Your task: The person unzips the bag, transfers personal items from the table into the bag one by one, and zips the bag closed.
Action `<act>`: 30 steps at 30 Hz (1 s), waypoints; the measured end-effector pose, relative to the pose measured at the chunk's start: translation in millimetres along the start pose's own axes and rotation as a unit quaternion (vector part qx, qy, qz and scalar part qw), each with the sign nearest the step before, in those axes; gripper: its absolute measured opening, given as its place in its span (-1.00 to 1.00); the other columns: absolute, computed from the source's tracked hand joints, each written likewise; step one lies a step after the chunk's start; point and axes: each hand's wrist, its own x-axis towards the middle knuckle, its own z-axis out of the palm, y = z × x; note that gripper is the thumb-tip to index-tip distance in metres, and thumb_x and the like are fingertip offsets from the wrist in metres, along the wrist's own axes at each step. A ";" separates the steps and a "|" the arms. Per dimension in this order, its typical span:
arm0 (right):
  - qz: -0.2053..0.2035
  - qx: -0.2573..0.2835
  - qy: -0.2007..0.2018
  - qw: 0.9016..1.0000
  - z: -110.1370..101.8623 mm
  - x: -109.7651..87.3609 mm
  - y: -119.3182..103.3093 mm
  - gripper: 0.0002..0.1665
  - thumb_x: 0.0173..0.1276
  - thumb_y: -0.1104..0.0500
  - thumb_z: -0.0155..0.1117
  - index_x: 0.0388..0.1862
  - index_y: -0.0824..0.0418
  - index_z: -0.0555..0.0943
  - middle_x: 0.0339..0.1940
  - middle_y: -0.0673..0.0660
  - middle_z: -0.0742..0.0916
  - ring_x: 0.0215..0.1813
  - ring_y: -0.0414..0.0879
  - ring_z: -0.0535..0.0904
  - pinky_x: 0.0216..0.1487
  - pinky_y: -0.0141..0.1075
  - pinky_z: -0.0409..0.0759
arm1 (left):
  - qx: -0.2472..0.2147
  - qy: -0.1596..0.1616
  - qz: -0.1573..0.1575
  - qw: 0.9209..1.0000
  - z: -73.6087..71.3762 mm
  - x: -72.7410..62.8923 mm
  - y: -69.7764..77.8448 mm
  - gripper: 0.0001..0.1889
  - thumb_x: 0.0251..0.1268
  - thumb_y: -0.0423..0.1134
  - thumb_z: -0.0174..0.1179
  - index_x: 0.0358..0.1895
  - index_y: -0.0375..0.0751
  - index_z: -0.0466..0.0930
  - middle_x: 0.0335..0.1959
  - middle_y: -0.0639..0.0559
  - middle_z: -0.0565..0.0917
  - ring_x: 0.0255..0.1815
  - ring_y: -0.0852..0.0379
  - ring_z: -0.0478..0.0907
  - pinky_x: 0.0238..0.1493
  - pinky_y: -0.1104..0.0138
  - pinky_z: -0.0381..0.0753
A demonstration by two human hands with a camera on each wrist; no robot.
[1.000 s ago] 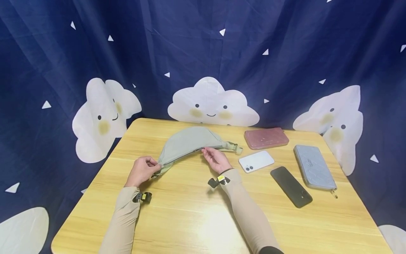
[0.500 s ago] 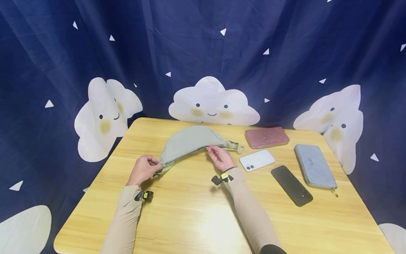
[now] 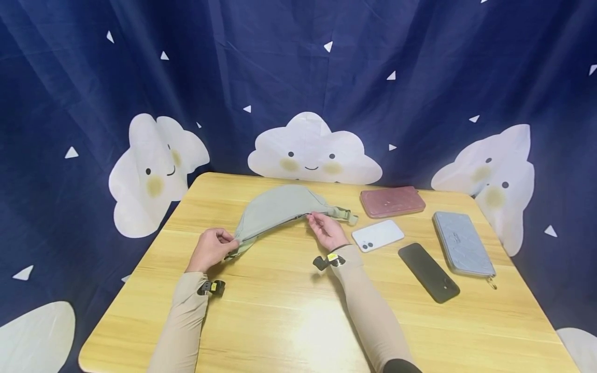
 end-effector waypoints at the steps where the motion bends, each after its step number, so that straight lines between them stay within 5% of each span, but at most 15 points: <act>1: 0.000 0.000 0.001 1.000 -0.2 -0.1 -0.4 -0.88 0.58 0.37 0.02 -0.02 0.37 0.50 -0.19 0.17 0.69 -0.26 -0.23 0.68 -0.02 -0.56 0.65 | 0.000 0.001 -0.001 1.000 -0.2 -0.2 0.2 -0.78 0.20 -0.16 0.44 -0.30 -0.27 0.72 -0.35 -0.11 0.80 -0.42 0.18 0.64 -0.34 0.34 0.58; 30: -0.022 0.019 0.021 0.999 -13.6 2.1 -14.0 -0.89 0.54 0.41 0.06 -0.16 0.33 0.56 -0.19 0.16 0.71 -0.17 -0.16 0.70 0.08 -0.50 0.66 | -0.004 -0.004 -0.002 1.000 -1.1 -1.5 2.5 -0.79 0.21 -0.18 0.42 -0.30 -0.28 0.72 -0.36 -0.11 0.79 -0.45 0.17 0.61 -0.38 0.33 0.55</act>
